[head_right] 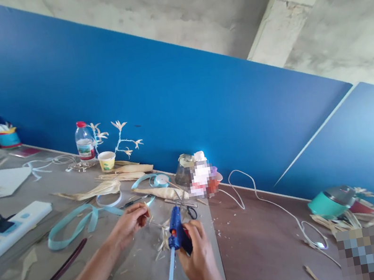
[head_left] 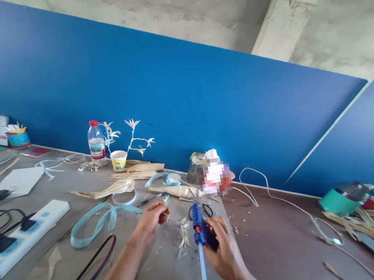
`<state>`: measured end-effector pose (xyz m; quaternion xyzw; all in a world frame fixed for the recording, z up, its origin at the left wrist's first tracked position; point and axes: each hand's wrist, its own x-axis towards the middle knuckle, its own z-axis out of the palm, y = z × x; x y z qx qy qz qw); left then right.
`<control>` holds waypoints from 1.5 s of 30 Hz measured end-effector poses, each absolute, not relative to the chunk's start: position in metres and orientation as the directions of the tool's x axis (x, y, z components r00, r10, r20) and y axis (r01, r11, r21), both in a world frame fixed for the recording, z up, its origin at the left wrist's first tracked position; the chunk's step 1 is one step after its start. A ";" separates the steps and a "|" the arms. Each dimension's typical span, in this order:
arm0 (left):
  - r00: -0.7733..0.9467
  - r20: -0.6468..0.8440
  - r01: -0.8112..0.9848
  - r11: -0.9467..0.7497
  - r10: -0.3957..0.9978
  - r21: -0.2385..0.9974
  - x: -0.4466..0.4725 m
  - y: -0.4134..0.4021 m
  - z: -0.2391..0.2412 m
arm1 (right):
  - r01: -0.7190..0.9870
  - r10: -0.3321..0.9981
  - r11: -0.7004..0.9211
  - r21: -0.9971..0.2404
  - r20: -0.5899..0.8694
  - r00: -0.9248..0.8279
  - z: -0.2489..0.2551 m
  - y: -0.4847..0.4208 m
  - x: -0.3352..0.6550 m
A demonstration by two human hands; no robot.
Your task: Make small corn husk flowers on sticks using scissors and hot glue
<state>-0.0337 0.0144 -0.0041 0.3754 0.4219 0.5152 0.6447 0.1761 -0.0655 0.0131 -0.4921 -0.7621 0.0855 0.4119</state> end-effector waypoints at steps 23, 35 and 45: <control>0.332 0.006 -0.160 0.050 0.943 0.986 -0.023 -0.006 0.012 | 0.839 0.923 0.167 -0.518 0.381 0.052 0.005 -0.066 0.256; 0.408 0.004 0.038 -0.021 0.913 0.999 -0.010 -0.007 0.006 | 0.507 0.981 0.195 -0.839 0.174 -0.090 0.030 -0.026 0.130; 0.369 0.084 0.301 -0.205 0.926 0.931 -0.018 0.002 0.001 | 0.095 0.995 0.076 -0.993 0.083 0.062 0.029 -0.023 0.140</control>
